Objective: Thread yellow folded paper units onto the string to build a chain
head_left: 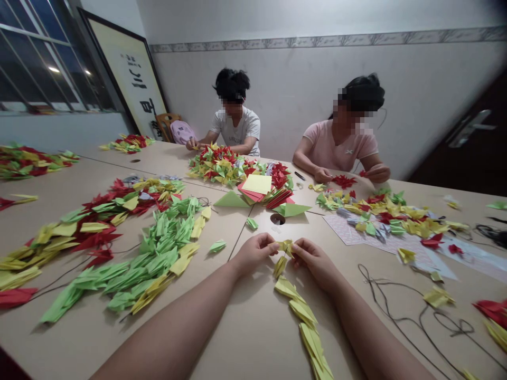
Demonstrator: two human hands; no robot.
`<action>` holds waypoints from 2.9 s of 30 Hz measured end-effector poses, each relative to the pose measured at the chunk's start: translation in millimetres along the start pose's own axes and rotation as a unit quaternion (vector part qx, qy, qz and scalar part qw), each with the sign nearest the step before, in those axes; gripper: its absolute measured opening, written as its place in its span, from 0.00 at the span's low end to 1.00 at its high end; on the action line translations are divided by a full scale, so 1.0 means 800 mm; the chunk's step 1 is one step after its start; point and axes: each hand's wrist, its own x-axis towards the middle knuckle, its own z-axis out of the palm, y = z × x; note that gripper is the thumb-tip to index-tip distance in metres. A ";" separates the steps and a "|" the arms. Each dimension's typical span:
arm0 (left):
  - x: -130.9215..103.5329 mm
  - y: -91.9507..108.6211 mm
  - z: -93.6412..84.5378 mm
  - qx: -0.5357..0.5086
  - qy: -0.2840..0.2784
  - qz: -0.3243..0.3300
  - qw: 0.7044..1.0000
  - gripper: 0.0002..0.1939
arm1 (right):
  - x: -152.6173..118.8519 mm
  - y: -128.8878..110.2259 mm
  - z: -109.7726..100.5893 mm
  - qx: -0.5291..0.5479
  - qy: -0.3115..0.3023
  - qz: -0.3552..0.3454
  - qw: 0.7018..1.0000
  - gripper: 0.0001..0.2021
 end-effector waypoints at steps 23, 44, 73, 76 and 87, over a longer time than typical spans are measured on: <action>0.009 -0.011 0.003 -0.033 0.131 -0.011 0.991 0.18 | 0.006 0.012 -0.002 -0.009 0.052 -0.010 0.999 0.17; -0.006 0.002 -0.005 0.355 0.012 0.066 0.932 0.15 | 0.004 0.022 -0.021 -0.179 0.216 -0.088 0.956 0.13; -0.007 0.005 -0.005 0.444 -0.082 0.144 0.881 0.14 | -0.016 0.008 -0.001 -0.456 -0.037 -0.165 0.874 0.04; -0.007 0.007 -0.003 0.433 -0.077 0.146 0.886 0.16 | -0.016 0.007 0.001 -0.407 -0.052 -0.178 0.894 0.04; -0.011 0.013 -0.005 0.375 -0.110 0.131 0.911 0.14 | -0.013 0.007 -0.005 -0.249 -0.064 -0.157 0.953 0.06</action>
